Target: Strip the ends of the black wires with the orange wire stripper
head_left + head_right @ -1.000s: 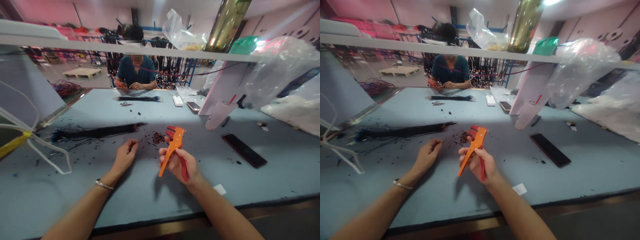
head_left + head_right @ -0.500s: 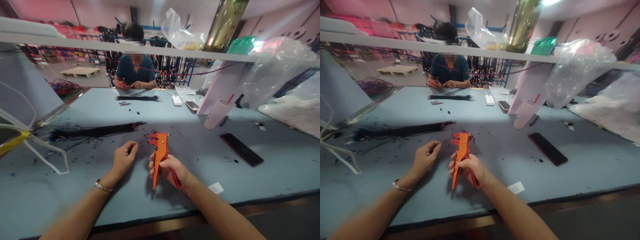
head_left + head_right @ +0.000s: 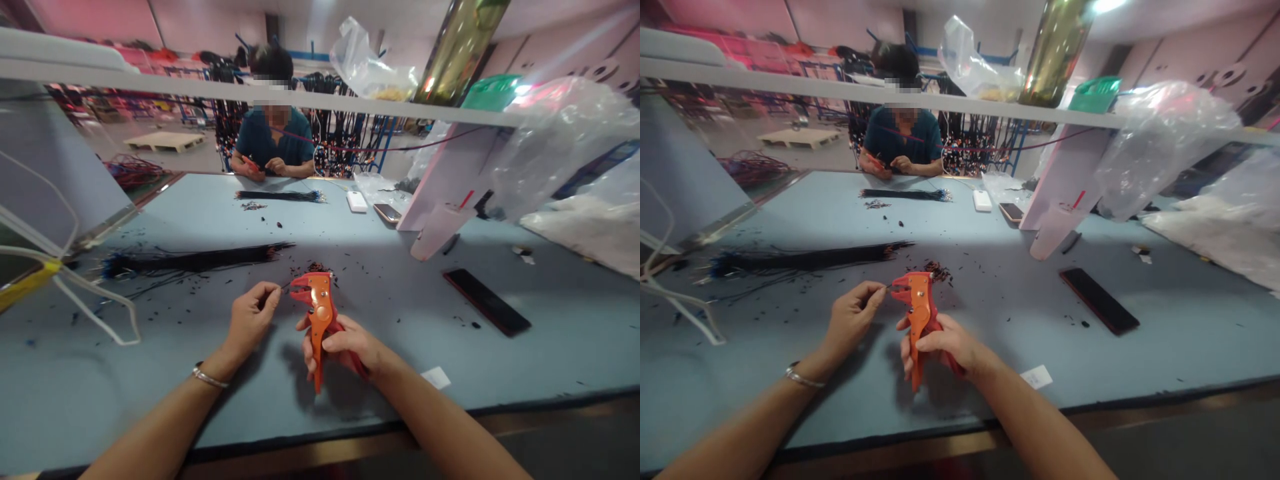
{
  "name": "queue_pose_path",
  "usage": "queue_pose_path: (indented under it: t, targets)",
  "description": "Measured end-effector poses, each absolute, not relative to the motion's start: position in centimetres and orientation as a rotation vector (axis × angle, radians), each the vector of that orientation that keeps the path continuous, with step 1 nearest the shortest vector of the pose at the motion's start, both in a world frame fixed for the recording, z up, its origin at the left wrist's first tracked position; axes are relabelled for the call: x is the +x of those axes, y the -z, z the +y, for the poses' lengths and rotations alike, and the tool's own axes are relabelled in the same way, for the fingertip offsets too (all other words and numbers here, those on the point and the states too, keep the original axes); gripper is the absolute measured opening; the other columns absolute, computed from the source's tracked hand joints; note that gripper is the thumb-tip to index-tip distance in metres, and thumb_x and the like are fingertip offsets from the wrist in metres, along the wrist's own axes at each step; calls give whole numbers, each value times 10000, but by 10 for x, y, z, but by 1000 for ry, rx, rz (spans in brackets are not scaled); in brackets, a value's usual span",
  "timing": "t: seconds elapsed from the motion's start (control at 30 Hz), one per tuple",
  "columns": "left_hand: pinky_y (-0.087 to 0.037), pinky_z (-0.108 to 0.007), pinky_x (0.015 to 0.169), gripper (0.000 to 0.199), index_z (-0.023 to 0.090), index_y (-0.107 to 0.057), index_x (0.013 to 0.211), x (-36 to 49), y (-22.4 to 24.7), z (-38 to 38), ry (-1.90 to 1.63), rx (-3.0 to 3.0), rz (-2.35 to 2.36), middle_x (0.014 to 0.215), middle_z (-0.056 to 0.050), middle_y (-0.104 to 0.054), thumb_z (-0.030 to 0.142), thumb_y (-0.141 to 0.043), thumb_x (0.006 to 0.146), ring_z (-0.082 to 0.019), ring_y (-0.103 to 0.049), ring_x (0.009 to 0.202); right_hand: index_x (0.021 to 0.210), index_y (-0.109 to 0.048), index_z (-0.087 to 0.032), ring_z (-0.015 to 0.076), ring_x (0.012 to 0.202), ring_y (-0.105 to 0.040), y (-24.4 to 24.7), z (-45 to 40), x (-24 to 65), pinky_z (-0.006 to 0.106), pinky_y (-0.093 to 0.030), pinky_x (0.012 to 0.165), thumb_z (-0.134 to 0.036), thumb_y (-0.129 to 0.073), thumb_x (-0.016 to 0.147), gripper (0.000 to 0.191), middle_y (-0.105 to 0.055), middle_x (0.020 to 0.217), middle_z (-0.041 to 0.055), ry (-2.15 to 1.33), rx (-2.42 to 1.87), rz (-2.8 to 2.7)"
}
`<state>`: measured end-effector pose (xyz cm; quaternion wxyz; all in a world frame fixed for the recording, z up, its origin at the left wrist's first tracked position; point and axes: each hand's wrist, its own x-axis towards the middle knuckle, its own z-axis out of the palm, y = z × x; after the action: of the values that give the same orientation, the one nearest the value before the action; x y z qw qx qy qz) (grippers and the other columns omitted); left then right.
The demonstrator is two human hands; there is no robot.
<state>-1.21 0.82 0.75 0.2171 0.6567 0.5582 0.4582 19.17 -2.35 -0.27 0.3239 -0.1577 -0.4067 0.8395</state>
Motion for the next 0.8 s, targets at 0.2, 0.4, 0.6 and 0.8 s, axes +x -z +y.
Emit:
queue_pose_path:
  t: [0.2,0.4,0.6,0.8]
  targets:
    - [-482,-250,676,275,170,-705,847,-15,-2,12,-1283,1677,1464,790,-36,-719,406,-566,817,-174,-617,732,1065,-552,-132,207,703,-677,9,-22,192,419,-566,683,-241,-601,744,343,-682,835,77,-2209,-405,-905]
    - [-438,-222,586,279,163,-695,819,-16,0,10,-1208,1783,1434,697,-13,-671,402,-553,838,-143,-561,632,1019,-584,-103,217,687,-698,8,-24,192,366,-558,668,-240,-618,709,341,-709,832,107,-2238,-504,-966]
    - [-449,-226,597,282,162,-684,790,-13,-6,7,-1163,1861,1393,692,-19,-667,390,-526,841,-145,-561,637,1002,-583,-109,210,677,-691,7,-27,191,359,-549,652,-253,-643,701,339,-705,821,98,-2252,-550,-976]
    - [-441,-219,566,272,168,-690,783,-14,-5,8,-1152,1929,1360,653,-10,-655,374,-521,835,-134,-545,594,955,-574,-116,196,645,-671,10,-27,192,347,-545,627,-273,-683,714,308,-656,753,49,-2225,-572,-1008]
